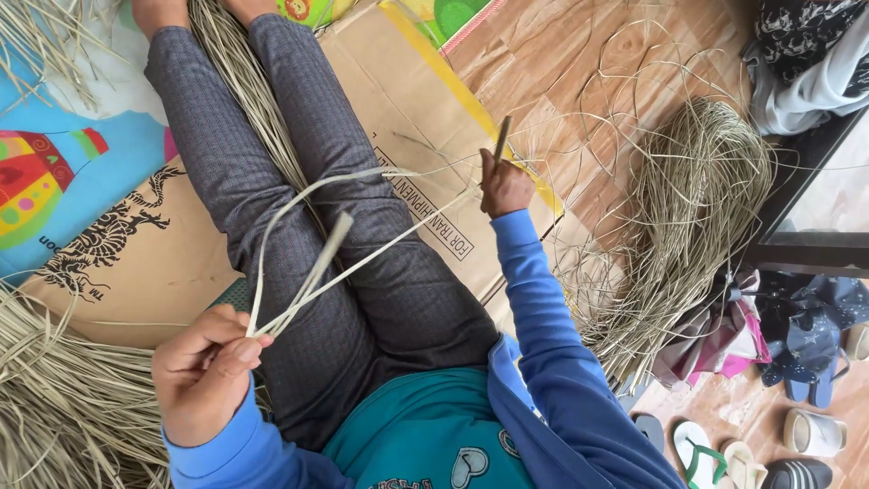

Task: A person is sitting on the floor weaving thin natural fiber strips around a bundle of fibers to create a woven object.

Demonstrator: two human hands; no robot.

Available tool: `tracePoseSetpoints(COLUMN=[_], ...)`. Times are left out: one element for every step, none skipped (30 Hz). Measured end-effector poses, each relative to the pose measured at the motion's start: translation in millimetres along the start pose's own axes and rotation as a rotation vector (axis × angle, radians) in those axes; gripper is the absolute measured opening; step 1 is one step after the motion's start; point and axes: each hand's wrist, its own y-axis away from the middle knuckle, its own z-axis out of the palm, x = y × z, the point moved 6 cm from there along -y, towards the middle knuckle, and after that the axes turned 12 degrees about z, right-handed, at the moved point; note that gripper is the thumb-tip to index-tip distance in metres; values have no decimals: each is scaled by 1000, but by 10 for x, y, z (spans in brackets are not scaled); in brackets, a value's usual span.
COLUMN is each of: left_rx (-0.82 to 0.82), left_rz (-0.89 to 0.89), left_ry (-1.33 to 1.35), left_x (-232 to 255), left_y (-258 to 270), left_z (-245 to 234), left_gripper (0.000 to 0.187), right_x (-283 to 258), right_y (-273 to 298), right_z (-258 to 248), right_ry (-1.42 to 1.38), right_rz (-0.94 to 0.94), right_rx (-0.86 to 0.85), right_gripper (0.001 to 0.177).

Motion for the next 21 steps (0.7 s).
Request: tracePoseSetpoints(left_rx=[0,-80,-161,-152,-188,-221,-209,-228,-249,-243,-287,-334,-332,-352,-372,-373,-372,-372,-375,-384,-392], left_rz=[1,-10,-22,-20,97,212,212,251,289,283,319,359,357,349,341,340,352,367,370,388,408], left_ry=[1,-194,-389,-393,-466,-542,-551,-612,-672,-678,-764,-846,-847,-886,-924,-924,-944,-962,-962,-1051,-1140], left_x=[46,91,133,45,18,-2,-83,-146,-216,-280,-336,-402,-393,-394,-393,-397,-394,-393,-408,-426,-448], left_y=[-73,-123,-172,-229,-298,-347,-350,-352,-357,-353,-342,-341,-333,-330,-326,-316,-307,-308,-288,-273,-261], left_z=[78,170,257,336,442,538,604,687,771,783,828,885,911,946,981,988,997,1006,978,963,949], left_gripper=[1,4,9,9,7,9,9,8,7,7,8,8,8,8,8,8,7,6,6,8,10], right_x=[62,165,265,179,6,-154,-304,-415,-512,-735,-983,-1220,-1274,-1455,-1610,-1698,-1804,-1911,-1944,-1973,-2000], right_y=[-34,-56,-71,-2,88,227,315,425,528,690,848,996,1039,1164,1318,1356,1423,1483,1473,1473,1469], right_z=[16,53,91,-91,-399,-701,-835,-1008,-1173,-1399,-1608,-1833,-1825,-1842,-1851,-1859,-1872,-1884,-1880,-1889,-1896], right_ry=[0,-27,-53,-57,-222,-390,-398,-624,-851,-853,-948,-1039,-1039,-1003,-955,-956,-948,-938,-938,-927,-915], right_rz=[-1,79,158,149,-25,-204,-213,-234,-251,-251,-305,-359,-359,-618,-876,-874,-934,-993,-991,-1025,-1059], right_rx=[2,-28,-57,-61,108,270,262,268,272,263,165,71,68,-8,-83,-84,-99,-111,-107,-86,-65], right_gripper=[66,66,66,66,51,40,40,42,44,44,52,60,60,55,52,52,42,38,38,40,44])
